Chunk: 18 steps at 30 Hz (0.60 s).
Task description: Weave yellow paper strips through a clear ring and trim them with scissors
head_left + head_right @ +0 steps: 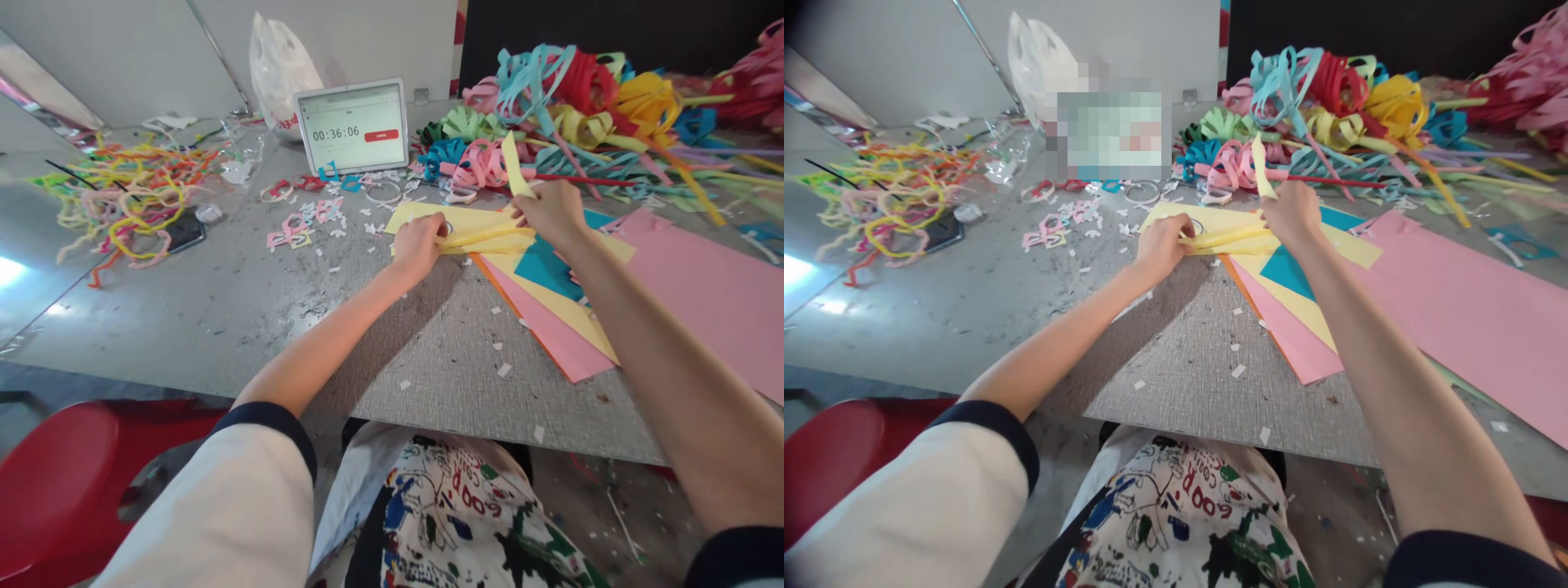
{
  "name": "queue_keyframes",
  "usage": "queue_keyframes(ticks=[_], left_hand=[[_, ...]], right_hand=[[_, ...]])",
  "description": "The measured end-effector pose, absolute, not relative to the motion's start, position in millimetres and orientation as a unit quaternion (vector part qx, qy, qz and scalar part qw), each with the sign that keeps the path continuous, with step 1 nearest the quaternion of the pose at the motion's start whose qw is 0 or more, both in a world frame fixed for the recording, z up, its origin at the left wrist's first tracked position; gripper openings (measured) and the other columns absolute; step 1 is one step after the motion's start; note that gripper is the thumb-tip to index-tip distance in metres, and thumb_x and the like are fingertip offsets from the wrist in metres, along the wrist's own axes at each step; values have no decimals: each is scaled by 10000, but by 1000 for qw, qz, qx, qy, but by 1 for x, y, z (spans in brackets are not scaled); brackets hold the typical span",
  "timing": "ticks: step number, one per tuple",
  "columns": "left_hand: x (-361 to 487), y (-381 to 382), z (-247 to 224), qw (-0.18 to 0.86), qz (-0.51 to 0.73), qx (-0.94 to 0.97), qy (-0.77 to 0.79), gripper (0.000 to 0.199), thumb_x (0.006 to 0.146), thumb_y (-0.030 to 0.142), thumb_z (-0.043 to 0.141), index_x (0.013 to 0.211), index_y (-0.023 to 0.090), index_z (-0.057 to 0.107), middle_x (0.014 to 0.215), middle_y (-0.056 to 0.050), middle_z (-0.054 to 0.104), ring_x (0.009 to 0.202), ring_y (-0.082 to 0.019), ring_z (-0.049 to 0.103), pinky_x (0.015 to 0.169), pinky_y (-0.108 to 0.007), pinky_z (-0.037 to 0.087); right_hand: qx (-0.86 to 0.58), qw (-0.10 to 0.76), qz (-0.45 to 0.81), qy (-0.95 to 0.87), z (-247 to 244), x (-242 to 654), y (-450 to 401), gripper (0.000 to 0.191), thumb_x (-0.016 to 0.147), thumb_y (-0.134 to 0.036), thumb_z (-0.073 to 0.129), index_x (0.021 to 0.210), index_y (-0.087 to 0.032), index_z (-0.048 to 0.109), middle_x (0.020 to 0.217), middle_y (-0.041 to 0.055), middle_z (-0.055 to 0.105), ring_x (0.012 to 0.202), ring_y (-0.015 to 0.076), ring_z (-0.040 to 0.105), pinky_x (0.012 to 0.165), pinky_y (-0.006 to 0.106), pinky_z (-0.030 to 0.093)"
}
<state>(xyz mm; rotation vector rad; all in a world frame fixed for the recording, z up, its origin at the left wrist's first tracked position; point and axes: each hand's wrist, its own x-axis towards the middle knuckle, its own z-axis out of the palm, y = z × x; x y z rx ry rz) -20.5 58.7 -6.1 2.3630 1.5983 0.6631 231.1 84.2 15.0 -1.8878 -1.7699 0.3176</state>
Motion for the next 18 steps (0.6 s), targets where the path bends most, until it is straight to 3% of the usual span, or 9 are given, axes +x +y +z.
queue_keyframes(ticks=[2, 4, 7, 9, 14, 16, 18], left_hand=[[-22, 60, -7, 116, 229, 807, 533, 356, 869, 69, 654, 1143, 272, 758, 1260, -78, 811, 1165, -283, 719, 977, -419, 528], [-24, 61, -8, 117, 227, 815, 520, 374, 875, 85, 658, 1172, 288, 761, 1283, -65, 811, 1193, -282, 719, 982, -418, 530], [-26, 60, -10, 102, 223, 825, 508, 362, 898, 113, 652, 1171, 313, 782, 1304, -49, 809, 1223, -282, 714, 1006, -424, 530], [-26, 57, -10, 90, 216, 832, 504, 340, 913, 132, 661, 1166, 313, 798, 1320, -53, 802, 1231, -283, 713, 1003, -420, 533], [-23, 47, -8, 77, 184, 849, 489, 270, 979, 188, 620, 1138, 242, 832, 1269, -109, 811, 1252, -322, 711, 979, -430, 544], [-23, 45, -8, 80, 180, 848, 492, 329, 1008, 175, 534, 1111, 244, 839, 1212, -109, 822, 1229, -312, 717, 987, -431, 546], [-24, 45, -9, 81, 183, 844, 498, 371, 993, 150, 508, 1117, 266, 838, 1191, -93, 824, 1211, -293, 719, 1005, -421, 543]], right_hand=[[-683, 278, 154, -658, 15, 221, 78, 238, 992, -218, 601, 940, -118, 810, 984, 194, 822, 898, 293, 798, 887, 405, 608], [-651, 291, 192, -674, 11, 212, 75, 225, 1001, -239, 608, 1030, -157, 815, 1022, 148, 825, 830, 268, 795, 816, 391, 624], [-613, 304, 217, -696, 6, 203, 72, 272, 1019, -248, 585, 1182, -180, 791, 1140, 130, 814, 789, 248, 789, 761, 373, 626], [-608, 292, 219, -705, 7, 198, 68, 256, 1022, -252, 580, 1162, -178, 781, 1158, 137, 807, 774, 246, 783, 756, 373, 622], [-612, 227, 194, -733, 19, 189, 55, 133, 997, -261, 622, 991, -223, 749, 907, 89, 786, 735, 254, 757, 776, 390, 610], [-617, 204, 168, -741, 19, 188, 53, 87, 953, -267, 679, 945, -218, 751, 876, 100, 774, 809, 299, 775, 831, 430, 609], [-612, 206, 142, -751, 14, 188, 55, 107, 895, -253, 738, 978, -200, 781, 1015, 149, 801, 1013, 372, 783, 936, 487, 598]])
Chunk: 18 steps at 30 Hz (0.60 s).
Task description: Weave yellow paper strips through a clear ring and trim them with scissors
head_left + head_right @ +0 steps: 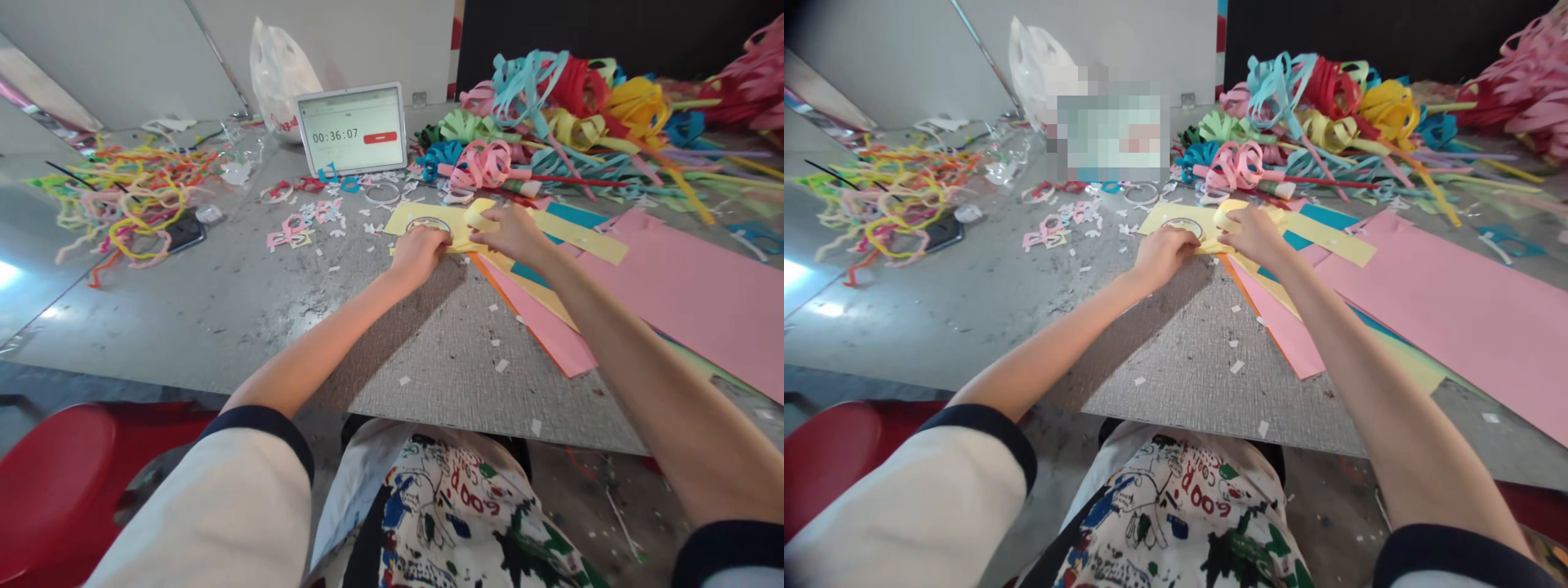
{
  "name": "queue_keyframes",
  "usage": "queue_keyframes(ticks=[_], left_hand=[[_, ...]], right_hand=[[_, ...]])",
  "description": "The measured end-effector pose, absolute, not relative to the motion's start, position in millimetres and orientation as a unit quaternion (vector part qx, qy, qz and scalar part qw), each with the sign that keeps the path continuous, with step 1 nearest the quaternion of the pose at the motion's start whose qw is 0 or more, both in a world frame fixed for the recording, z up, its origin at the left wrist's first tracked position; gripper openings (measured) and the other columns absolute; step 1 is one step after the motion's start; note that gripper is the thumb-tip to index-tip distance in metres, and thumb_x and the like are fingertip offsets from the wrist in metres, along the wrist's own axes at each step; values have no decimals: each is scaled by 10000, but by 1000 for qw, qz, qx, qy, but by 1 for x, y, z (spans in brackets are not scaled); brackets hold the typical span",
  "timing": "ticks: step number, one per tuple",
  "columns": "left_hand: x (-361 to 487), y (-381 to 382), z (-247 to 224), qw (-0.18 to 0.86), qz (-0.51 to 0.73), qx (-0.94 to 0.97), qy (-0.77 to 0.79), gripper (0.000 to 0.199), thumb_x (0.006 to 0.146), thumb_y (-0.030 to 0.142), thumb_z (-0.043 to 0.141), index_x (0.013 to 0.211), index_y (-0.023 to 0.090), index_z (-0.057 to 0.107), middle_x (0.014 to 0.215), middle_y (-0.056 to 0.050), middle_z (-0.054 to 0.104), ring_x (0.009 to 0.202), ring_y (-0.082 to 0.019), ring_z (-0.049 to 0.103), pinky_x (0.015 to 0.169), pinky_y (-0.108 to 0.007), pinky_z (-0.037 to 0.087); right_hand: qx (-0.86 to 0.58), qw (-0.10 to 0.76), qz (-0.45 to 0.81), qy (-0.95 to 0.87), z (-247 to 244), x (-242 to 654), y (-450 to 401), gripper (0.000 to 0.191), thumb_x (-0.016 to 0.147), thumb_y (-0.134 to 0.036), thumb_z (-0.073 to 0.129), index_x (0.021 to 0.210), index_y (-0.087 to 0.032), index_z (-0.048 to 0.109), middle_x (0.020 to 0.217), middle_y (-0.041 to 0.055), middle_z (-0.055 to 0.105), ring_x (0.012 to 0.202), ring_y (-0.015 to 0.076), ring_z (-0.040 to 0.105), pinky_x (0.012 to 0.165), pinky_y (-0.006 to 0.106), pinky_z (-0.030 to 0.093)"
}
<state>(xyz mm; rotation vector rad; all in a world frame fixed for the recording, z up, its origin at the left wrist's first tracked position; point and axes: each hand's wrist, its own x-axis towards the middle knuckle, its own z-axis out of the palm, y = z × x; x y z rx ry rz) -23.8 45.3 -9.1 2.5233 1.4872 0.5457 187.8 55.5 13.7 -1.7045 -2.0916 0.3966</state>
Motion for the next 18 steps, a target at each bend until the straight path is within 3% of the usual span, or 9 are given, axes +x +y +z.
queue_keyframes(ticks=[3, 5, 10, 16, 18], left_hand=[[-26, 48, -12, 81, 193, 840, 501, 382, 950, 133, 545, 1168, 273, 825, 1214, -88, 813, 1234, -284, 701, 1053, -419, 525], [-28, 50, -13, 83, 198, 838, 502, 381, 943, 130, 549, 1176, 262, 820, 1216, -98, 805, 1246, -282, 687, 1077, -421, 508], [-28, 50, -12, 97, 195, 831, 512, 357, 954, 132, 539, 1152, 234, 818, 1228, -112, 796, 1253, -280, 673, 1084, -410, 496], [-27, 61, -21, 74, 217, 841, 491, 311, 951, 124, 524, 960, 211, 822, 1304, -111, 759, 1252, -289, 662, 1084, -407, 505], [-27, 69, -28, 77, 229, 836, 492, 306, 925, 100, 537, 943, 206, 823, 1222, -118, 778, 1208, -296, 679, 1070, -423, 518]], right_hand=[[-580, 236, 123, -770, 3, 189, 63, 293, 830, -247, 799, 1121, -222, 822, 1325, 164, 775, 1307, 421, 690, 1084, 542, 549], [-567, 241, 136, -776, -4, 190, 67, 342, 821, -259, 808, 1162, -249, 837, 1368, 142, 769, 1336, 423, 672, 1091, 556, 545], [-576, 240, 153, -766, -12, 185, 74, 227, 875, -258, 743, 1058, -243, 877, 1186, 132, 830, 1177, 400, 744, 999, 499, 560], [-598, 259, 130, -747, -19, 173, 79, 114, 849, -262, 789, 934, -216, 850, 1070, 135, 820, 1099, 383, 751, 890, 444, 551], [-611, 263, 127, -736, -21, 170, 81, 103, 835, -254, 800, 923, -205, 824, 1034, 137, 804, 1071, 386, 746, 873, 451, 549]])
